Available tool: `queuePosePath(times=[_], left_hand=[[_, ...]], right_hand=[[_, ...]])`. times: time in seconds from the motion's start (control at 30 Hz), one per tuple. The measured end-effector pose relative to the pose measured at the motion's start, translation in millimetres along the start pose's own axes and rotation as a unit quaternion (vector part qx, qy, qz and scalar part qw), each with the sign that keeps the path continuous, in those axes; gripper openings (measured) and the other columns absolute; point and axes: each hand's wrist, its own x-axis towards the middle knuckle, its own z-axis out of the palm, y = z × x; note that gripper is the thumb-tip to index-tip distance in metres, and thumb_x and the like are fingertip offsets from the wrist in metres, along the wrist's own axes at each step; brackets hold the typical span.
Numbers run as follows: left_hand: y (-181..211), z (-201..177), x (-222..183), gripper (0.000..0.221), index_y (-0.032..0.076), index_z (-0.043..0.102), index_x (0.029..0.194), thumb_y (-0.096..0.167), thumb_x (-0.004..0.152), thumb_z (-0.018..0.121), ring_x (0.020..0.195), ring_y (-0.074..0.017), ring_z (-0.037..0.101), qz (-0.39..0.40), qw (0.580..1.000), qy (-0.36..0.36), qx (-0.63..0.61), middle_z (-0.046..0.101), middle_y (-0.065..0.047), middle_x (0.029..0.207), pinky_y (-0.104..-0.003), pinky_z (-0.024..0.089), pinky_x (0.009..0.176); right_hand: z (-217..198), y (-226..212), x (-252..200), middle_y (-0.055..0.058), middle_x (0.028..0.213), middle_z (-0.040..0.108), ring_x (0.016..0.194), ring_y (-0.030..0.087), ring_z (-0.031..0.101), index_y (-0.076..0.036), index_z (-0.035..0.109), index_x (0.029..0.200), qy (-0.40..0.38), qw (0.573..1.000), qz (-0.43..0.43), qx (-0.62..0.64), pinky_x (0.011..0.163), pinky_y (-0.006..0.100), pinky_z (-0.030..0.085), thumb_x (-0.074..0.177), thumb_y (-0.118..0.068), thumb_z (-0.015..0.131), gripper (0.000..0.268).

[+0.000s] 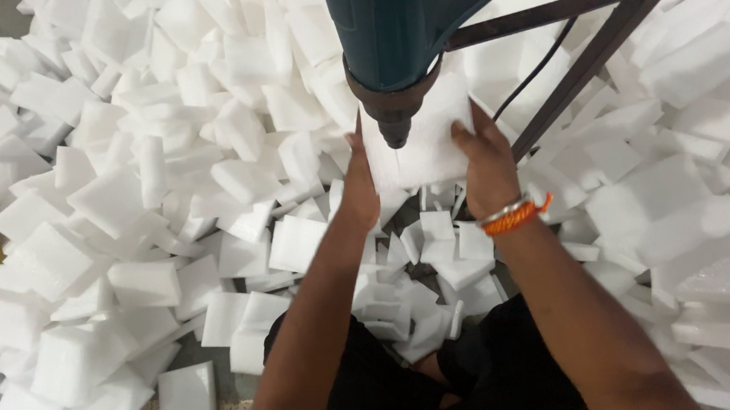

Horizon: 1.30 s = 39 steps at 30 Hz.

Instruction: The person sits on the floor surrounded by white foam blocks. They pick up individual blocks, hold them under a heat gun to soften the surface, and then place them back into the pile.

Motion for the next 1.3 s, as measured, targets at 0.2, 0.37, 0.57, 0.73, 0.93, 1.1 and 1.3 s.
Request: queuePosePath(times=[0.2, 0.37, 0.57, 0.73, 0.93, 1.1, 1.3], left_hand=[[-8.0, 14.0, -83.2, 0.077, 0.014, -0.005, 0.166, 0.058, 0.108, 0.02, 0.157, -0.0308, 0.026, -0.002, 0.995, 0.01, 0.099, 0.014, -0.015, 0.173, -0.043, 0.029, 0.125], [-22.8, 24.3, -155.9, 0.075, 0.017, -0.01, 0.164, 0.055, 0.106, 0.019, 0.15, -0.0327, 0.035, -0.056, 0.991, 0.038, 0.115, 0.018, -0.017, 0.169, -0.043, 0.037, 0.119], [-37.3, 28.2, -217.3, 0.068, 0.015, -0.001, 0.164, 0.049, 0.108, 0.015, 0.157, -0.0324, 0.018, -0.107, 0.957, 0.058, 0.264, 0.002, -0.016, 0.173, -0.042, 0.025, 0.124], [-47.1, 30.4, -243.4, 0.064, 0.01, 0.013, 0.164, 0.045, 0.111, 0.019, 0.16, -0.0358, 0.012, -0.095, 0.932, 0.067, 0.342, 0.008, -0.018, 0.174, -0.045, 0.017, 0.128], [-25.4, 16.3, -276.6, 0.106, 0.003, 0.003, 0.165, 0.069, 0.093, 0.043, 0.158, -0.0453, 0.011, 0.039, 0.86, -0.074, 0.503, 0.01, -0.028, 0.171, -0.056, 0.008, 0.126], [-22.3, 23.7, -285.0, 0.133, 0.001, -0.003, 0.157, 0.077, 0.071, 0.065, 0.148, -0.0467, 0.019, -0.063, 0.843, -0.098, 0.526, 0.014, -0.033, 0.159, -0.052, 0.022, 0.119], [-35.4, 37.5, -271.2, 0.101, 0.011, -0.011, 0.163, 0.063, 0.096, 0.043, 0.156, -0.0367, 0.015, -0.238, 0.959, 0.004, 0.155, 0.009, -0.022, 0.171, -0.047, 0.02, 0.123]], right_hand=[[-11.8, 18.2, -73.4, 0.014, 0.149, 0.054, 0.133, 0.02, 0.052, 0.001, 0.041, 0.154, 0.004, 0.99, -0.012, -0.141, 0.112, 0.034, 0.042, 0.102, -0.016, 0.059, 0.058], [-23.9, 40.8, -136.3, 0.014, 0.148, 0.056, 0.133, 0.019, 0.053, 0.002, 0.042, 0.153, 0.011, 0.985, 0.027, -0.17, 0.111, 0.033, 0.041, 0.101, -0.013, 0.061, 0.058], [-36.7, 59.2, -191.1, 0.013, 0.144, 0.059, 0.129, 0.02, 0.057, 0.001, 0.043, 0.152, 0.045, 0.984, 0.135, -0.11, 0.107, 0.031, 0.046, 0.097, -0.014, 0.062, 0.059], [-48.9, 61.3, -218.7, 0.013, 0.144, 0.059, 0.13, 0.02, 0.056, 0.0, 0.043, 0.152, 0.044, 0.981, 0.169, -0.085, 0.107, 0.033, 0.046, 0.098, -0.017, 0.062, 0.06], [-78.7, 54.8, -221.8, 0.012, 0.134, 0.064, 0.121, 0.023, 0.06, 0.002, 0.05, 0.147, 0.019, 0.966, 0.256, 0.042, 0.103, 0.038, 0.049, 0.096, -0.035, 0.062, 0.064], [-101.6, 54.3, -226.6, 0.019, 0.113, 0.056, 0.106, 0.028, 0.054, -0.003, 0.048, 0.152, 0.075, 0.951, 0.3, 0.002, 0.093, 0.043, 0.048, 0.097, -0.055, 0.055, 0.076], [-80.6, 61.4, -253.0, 0.018, 0.147, 0.053, 0.13, 0.027, 0.055, -0.003, 0.036, 0.156, 0.004, 0.964, 0.082, -0.251, 0.106, 0.039, 0.044, 0.1, -0.043, 0.057, 0.072]])
